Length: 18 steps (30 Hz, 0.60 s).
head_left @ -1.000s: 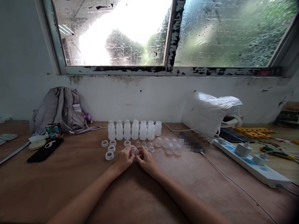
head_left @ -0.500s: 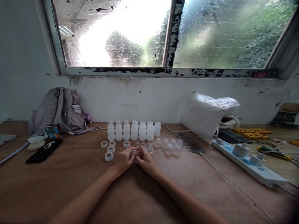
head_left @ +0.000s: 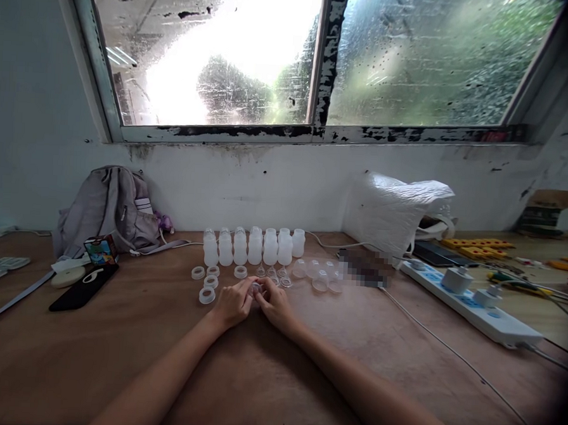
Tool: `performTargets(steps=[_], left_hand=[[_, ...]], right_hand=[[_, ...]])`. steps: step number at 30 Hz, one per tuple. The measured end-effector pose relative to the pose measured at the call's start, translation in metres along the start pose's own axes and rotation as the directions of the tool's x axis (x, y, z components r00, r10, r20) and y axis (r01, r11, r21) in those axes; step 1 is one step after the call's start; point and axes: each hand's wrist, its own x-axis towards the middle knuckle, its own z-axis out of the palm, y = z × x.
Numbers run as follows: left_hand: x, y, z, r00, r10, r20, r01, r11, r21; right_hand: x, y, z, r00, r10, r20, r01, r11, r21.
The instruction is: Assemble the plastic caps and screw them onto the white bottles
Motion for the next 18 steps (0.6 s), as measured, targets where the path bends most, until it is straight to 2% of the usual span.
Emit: performTargets(steps=[6, 13, 18], left_hand=[[-0.0003, 0.0002, 0.0025, 1.000, -0.004, 0.024, 0.004, 1.000, 0.030], [-0.0007, -0.0001, 0.0029, 0.999, 0.029, 0.023, -0.028, 0.999, -0.042], [0.0011, 0.0007, 0.0081, 0.998, -0.055, -0.001, 0.055, 0.995, -0.081]], right_hand=[[-0.0003, -0.0002, -0.0012, 1.000, 0.002, -0.024, -0.003, 1.000, -0.026], [0.0008, 0.0018, -0.0032, 0.999, 0.034, -0.031, -0.034, 0.999, 0.013], [0.0021, 0.0040, -0.0052, 0.998, 0.057, -0.041, -0.056, 0.998, 0.021]])
